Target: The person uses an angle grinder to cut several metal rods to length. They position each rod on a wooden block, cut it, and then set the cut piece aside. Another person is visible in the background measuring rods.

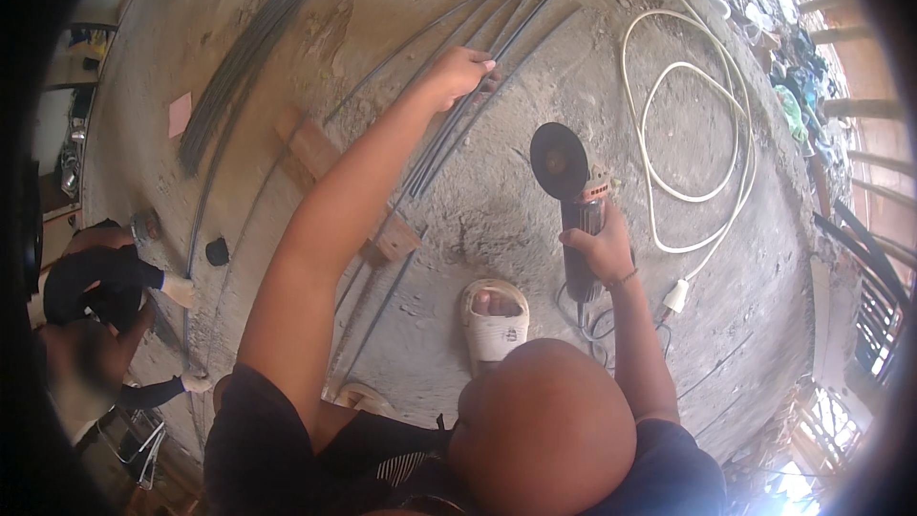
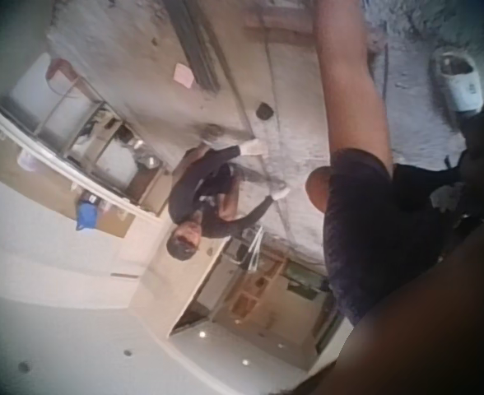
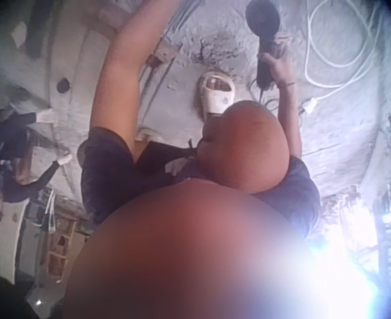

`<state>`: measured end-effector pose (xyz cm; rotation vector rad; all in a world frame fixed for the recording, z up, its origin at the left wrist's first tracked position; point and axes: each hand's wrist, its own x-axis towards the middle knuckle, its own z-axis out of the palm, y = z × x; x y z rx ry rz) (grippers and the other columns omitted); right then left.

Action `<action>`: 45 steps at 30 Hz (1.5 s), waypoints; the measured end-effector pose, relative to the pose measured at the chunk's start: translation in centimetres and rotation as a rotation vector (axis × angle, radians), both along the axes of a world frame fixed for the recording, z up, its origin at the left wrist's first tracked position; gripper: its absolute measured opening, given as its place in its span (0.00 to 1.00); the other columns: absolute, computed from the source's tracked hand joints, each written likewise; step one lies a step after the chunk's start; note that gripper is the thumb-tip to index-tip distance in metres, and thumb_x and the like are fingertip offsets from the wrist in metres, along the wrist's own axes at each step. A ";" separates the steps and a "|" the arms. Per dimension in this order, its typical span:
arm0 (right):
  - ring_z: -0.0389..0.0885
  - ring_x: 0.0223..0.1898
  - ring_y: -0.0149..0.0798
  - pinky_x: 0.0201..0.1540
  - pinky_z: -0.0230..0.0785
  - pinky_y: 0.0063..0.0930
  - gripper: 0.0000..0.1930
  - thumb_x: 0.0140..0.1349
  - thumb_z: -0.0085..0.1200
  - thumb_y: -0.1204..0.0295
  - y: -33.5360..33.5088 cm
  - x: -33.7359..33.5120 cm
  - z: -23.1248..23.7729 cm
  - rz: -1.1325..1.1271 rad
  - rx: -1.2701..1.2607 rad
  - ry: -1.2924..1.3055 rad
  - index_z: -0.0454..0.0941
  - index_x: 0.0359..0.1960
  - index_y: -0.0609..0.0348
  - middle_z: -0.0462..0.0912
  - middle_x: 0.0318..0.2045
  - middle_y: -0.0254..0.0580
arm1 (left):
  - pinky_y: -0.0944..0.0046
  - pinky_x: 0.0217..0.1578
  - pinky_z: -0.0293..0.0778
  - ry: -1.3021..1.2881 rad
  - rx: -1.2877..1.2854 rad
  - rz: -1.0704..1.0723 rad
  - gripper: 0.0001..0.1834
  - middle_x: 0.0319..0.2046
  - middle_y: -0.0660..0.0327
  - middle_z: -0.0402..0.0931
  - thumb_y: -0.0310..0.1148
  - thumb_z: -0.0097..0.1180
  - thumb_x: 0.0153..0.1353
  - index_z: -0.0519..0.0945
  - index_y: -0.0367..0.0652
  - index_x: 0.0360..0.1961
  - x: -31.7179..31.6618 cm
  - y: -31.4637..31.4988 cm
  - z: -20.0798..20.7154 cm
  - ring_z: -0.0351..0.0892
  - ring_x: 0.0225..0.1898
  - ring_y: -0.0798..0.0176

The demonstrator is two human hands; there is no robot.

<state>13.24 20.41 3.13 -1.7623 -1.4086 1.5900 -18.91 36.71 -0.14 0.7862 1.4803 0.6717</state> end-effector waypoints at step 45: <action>0.88 0.43 0.59 0.48 0.77 0.46 0.34 0.45 0.73 0.67 -0.8 -9.7 -0.7 0.622 0.208 -0.317 0.74 0.54 0.63 0.87 0.40 0.59 | 0.58 0.36 0.82 -0.049 0.015 -0.255 0.19 0.43 0.57 0.86 0.40 0.51 0.79 0.88 0.41 0.37 -0.1 1.8 -3.5 0.83 0.36 0.60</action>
